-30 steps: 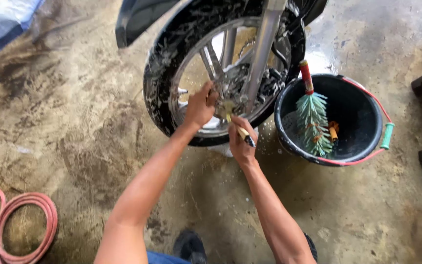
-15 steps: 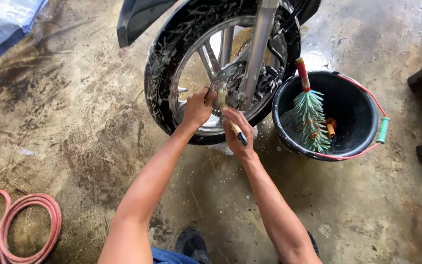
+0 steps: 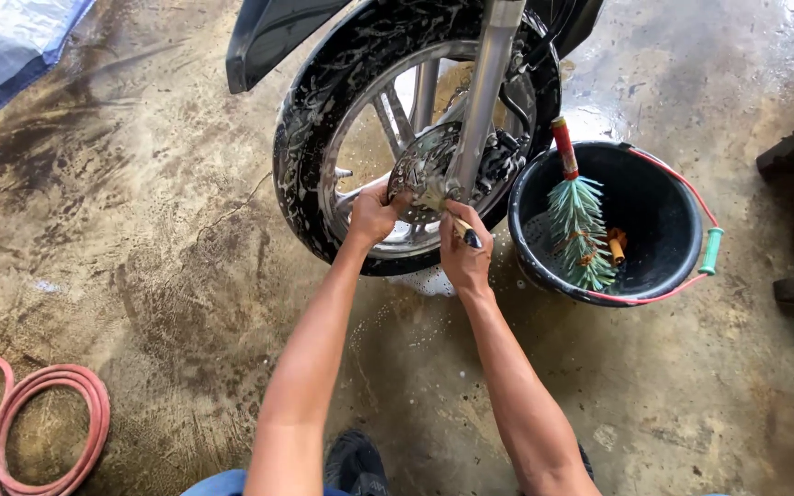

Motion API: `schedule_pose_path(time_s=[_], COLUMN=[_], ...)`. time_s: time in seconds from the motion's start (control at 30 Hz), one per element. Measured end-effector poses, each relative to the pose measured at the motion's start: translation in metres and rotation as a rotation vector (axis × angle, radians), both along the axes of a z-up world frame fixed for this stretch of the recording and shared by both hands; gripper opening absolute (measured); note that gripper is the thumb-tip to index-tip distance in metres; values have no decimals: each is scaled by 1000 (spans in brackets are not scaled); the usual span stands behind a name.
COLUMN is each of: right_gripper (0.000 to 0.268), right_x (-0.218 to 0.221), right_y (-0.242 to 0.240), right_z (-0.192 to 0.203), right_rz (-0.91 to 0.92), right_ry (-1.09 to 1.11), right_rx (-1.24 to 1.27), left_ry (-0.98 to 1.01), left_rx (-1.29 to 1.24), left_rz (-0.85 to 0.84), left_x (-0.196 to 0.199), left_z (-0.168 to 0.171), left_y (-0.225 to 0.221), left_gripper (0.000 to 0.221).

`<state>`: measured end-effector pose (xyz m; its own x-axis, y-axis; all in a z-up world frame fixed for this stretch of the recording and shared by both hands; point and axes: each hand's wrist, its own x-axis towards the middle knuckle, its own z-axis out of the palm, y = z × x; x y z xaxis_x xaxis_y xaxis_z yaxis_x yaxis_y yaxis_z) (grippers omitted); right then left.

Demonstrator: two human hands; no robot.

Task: The person scrubs the front wheel and tire of a motorcycle using a small brush and soapy water. They then switch to a larger brush to clean the tire tread and rim, followed by scrubbing with a sponge.

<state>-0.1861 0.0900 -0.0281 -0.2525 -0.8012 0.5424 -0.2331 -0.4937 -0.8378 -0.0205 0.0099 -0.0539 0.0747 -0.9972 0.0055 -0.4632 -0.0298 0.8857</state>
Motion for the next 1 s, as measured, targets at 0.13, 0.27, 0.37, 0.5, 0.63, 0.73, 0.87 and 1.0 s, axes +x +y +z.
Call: schedule_pose_path(time_s=[0.13, 0.27, 0.37, 0.5, 0.63, 0.73, 0.87, 1.0], right_gripper=[19, 22, 22, 20, 22, 22, 18, 22], right_x=[3, -5, -2, -7, -16, -12, -17, -6], right_y=[-3, -8, -11, -8, -9, -10, -26, -18], right_z=[23, 26, 36, 19, 38, 31, 7, 41], right_rz=[11, 91, 30, 103, 60, 74, 33, -44], right_ry=[140, 230, 219, 186, 291, 303, 331, 334], right_rx=[-99, -59, -123, -70, -106, -103, -111, -101], left_ry=[332, 501, 532, 501, 490, 499, 494, 494], left_rx=[-63, -159, -185, -174, -169, -170, -140, -146], left_rz=[64, 187, 215, 242, 278, 290, 335, 319], left_x=[-24, -37, -39, -41, -39, -40, -41, -42], left_z=[27, 38, 41, 35, 5, -8, -24, -29], left_y=[32, 50, 58, 57, 46, 44, 43, 44], left_gripper=[19, 18, 15, 10, 14, 16, 14, 15])
